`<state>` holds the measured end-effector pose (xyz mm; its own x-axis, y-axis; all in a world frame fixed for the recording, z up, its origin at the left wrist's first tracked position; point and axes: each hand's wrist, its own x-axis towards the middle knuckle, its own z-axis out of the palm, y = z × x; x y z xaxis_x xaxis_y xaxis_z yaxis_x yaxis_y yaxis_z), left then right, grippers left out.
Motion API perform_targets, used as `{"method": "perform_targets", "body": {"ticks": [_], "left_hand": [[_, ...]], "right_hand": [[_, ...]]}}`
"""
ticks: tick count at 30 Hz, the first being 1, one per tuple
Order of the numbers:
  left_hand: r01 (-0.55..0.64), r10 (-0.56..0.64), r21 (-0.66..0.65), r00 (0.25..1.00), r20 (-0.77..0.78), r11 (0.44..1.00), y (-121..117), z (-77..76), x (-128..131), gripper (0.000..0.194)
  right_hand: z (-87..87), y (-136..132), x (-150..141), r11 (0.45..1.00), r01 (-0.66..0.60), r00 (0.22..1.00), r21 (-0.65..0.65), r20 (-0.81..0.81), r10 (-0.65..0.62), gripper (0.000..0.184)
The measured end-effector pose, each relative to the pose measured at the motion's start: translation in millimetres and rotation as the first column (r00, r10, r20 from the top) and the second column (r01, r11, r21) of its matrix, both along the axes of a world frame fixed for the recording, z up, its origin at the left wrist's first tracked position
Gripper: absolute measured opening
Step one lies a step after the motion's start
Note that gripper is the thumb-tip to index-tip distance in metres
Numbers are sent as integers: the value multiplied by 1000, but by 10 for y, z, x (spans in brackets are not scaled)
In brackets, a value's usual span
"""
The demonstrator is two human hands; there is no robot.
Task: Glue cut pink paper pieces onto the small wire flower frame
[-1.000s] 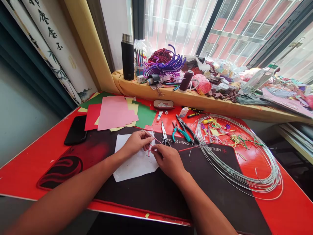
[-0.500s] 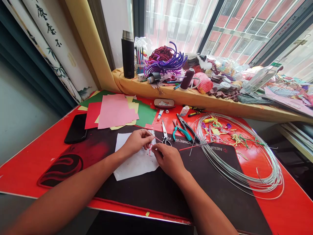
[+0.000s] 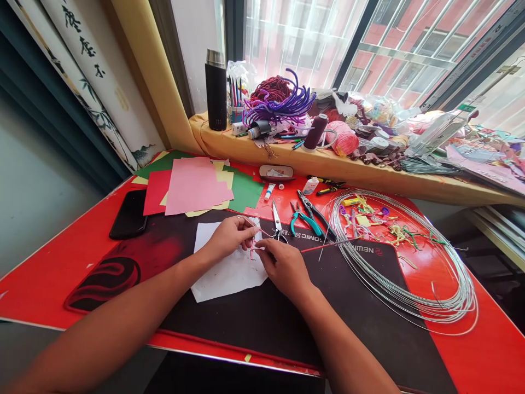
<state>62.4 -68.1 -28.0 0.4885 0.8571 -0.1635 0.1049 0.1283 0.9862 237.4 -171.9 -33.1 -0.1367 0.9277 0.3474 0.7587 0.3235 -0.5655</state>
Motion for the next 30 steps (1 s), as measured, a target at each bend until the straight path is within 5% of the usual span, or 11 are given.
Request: {"method": "perform_targets", "body": {"ticks": [22, 30], "left_hand": [[7, -7, -1, 997, -79, 1000, -8, -49, 34, 27], [4, -4, 3, 998, -59, 1000, -1, -11, -4, 36]], "right_hand": [[-2, -14, -76, 995, -54, 993, -86, 103, 63, 19], [41, -11, 14, 998, 15, 998, -54, -59, -18, 15]]}}
